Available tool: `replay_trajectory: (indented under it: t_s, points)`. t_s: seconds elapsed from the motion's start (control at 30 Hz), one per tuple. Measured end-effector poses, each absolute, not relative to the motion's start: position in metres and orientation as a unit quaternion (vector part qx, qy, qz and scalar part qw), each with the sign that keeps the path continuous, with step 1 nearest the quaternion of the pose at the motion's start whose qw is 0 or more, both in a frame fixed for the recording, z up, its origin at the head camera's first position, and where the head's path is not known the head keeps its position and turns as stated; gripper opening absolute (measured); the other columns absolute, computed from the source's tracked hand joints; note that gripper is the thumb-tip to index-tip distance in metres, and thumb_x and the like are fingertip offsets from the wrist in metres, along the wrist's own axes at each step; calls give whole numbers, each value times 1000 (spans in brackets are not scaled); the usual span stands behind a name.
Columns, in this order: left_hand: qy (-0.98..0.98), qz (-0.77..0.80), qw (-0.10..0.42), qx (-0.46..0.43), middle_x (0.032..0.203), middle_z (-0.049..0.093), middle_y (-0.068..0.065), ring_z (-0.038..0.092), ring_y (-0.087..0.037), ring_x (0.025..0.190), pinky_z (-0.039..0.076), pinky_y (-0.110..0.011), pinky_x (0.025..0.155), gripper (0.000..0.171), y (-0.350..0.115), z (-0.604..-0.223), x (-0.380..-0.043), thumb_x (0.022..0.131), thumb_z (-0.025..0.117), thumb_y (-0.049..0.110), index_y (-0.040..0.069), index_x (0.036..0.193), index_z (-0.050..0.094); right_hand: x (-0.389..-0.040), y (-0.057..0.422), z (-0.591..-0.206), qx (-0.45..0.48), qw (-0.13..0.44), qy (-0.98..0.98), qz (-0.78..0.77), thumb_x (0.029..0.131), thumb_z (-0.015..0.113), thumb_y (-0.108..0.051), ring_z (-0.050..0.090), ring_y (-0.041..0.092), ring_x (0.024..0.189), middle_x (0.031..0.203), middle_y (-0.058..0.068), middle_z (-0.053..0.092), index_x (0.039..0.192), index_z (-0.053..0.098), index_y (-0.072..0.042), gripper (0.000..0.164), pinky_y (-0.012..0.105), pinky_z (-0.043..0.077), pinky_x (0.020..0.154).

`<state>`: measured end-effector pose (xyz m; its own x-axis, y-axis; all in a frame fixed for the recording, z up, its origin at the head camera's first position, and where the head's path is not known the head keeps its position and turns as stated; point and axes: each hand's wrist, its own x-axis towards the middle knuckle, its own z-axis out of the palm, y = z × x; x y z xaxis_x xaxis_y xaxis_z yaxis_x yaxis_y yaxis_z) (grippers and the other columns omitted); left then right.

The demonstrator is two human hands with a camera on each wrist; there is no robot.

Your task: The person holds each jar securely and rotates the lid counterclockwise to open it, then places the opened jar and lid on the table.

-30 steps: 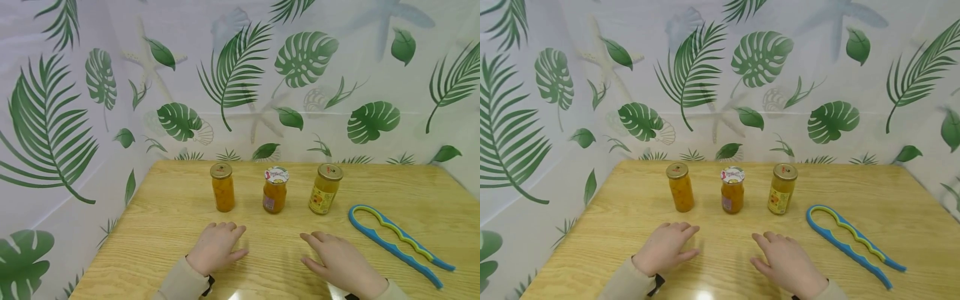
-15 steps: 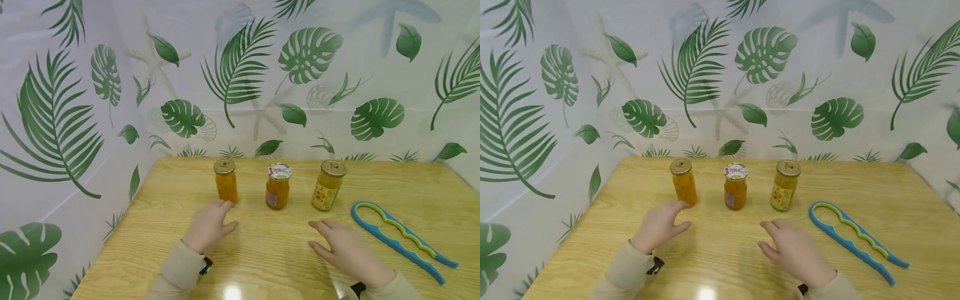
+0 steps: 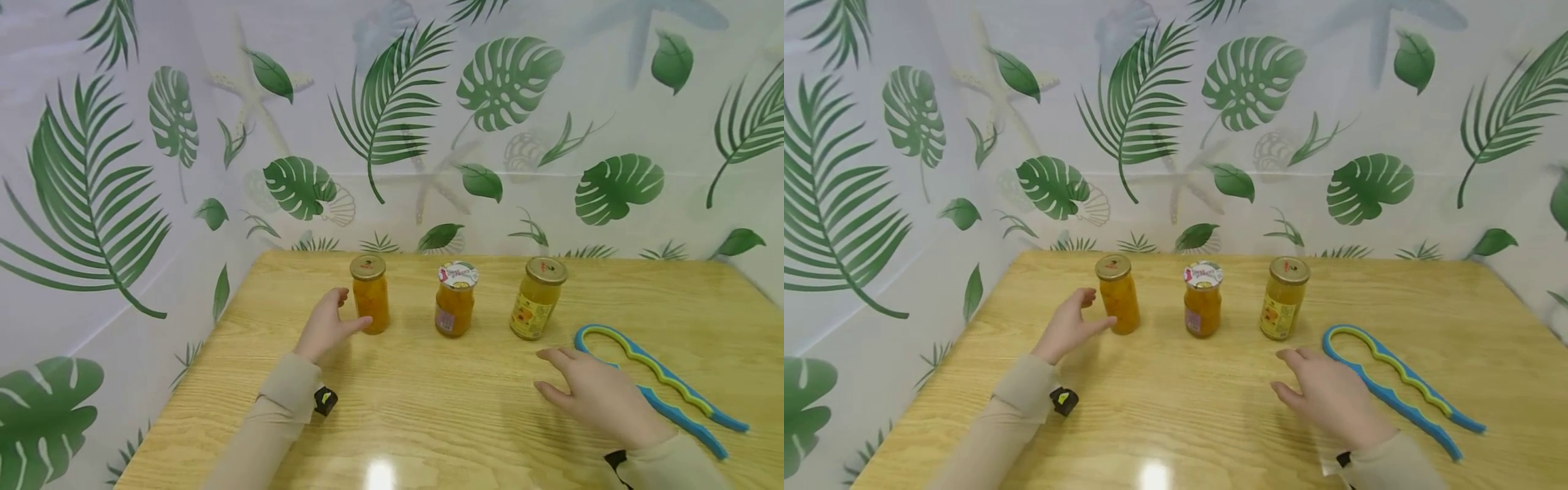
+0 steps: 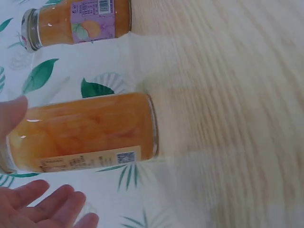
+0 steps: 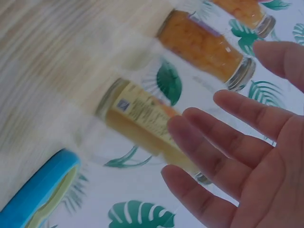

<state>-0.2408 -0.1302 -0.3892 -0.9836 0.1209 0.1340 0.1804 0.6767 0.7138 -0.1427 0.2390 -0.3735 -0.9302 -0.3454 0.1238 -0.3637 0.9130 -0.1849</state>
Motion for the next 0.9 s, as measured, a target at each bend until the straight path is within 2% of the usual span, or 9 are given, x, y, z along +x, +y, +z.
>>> replay_trajectory:
  t_s: [0.13, 0.23, 0.37, 0.5, 0.6, 0.73, 0.9]
  points:
    - [-895, -442, 12, -63, 131, 42, -20, 41, -33, 120, 35, -43, 97, 76, -129, -393, -257, 75, 70, 34, -1, 132, 34, -150, 260, -376, 165, 9, -981, 106, 80, 63, -37, 56, 16, 68, 106, 20, 57, 117, 53, -2, 52, 33, 44, 51]
    - [-883, -465, -5, -61, 132, 42, -18, 40, -32, 121, 34, -41, 98, 78, -127, -396, -267, 73, 73, 32, 1, 132, 34, -155, 281, -379, 166, 2, -981, 97, 74, 68, -40, 57, 21, 75, 109, 24, 54, 119, 52, -1, 61, 36, 46, 56]
    - [-867, -493, -24, -68, 133, 41, -17, 40, -32, 121, 33, -42, 98, 78, -126, -401, -275, 70, 76, 27, 4, 132, 34, -161, 309, -385, 164, -14, -983, 83, 68, 70, -48, 53, 40, 97, 117, 28, 48, 124, 48, 0, 77, 49, 46, 71]
    - [-853, -515, -32, -76, 131, 42, -16, 41, -32, 120, 33, -43, 98, 76, -126, -408, -280, 70, 76, 23, 5, 131, 34, -166, 336, -393, 149, -27, -987, 59, 65, 69, -57, 45, 51, 101, 118, 33, 45, 128, 43, 1, 90, 56, 44, 66]
    - [-839, -535, -39, -88, 129, 43, -15, 42, -32, 118, 34, -43, 97, 73, -125, -412, -282, 71, 75, 19, 5, 130, 34, -168, 355, -398, 137, -41, -988, 49, 64, 68, -60, 44, 53, 99, 116, 36, 43, 129, 39, 4, 96, 57, 43, 64]
    - [-822, -560, -43, -92, 124, 46, -14, 45, -29, 114, 35, -41, 96, 69, -122, -414, -282, 71, 74, 16, 5, 127, 36, -169, 371, -403, 109, -70, -991, 44, 66, 65, -62, 41, 57, 100, 116, 42, 39, 127, 34, 12, 101, 61, 40, 69]
    - [-807, -582, -39, -89, 123, 46, -14, 45, -28, 114, 34, -39, 97, 71, -118, -414, -284, 70, 75, 15, 6, 128, 34, -167, 385, -409, 87, -103, -990, 44, 69, 64, -60, 39, 59, 99, 115, 45, 37, 122, 29, 21, 103, 63, 38, 73]
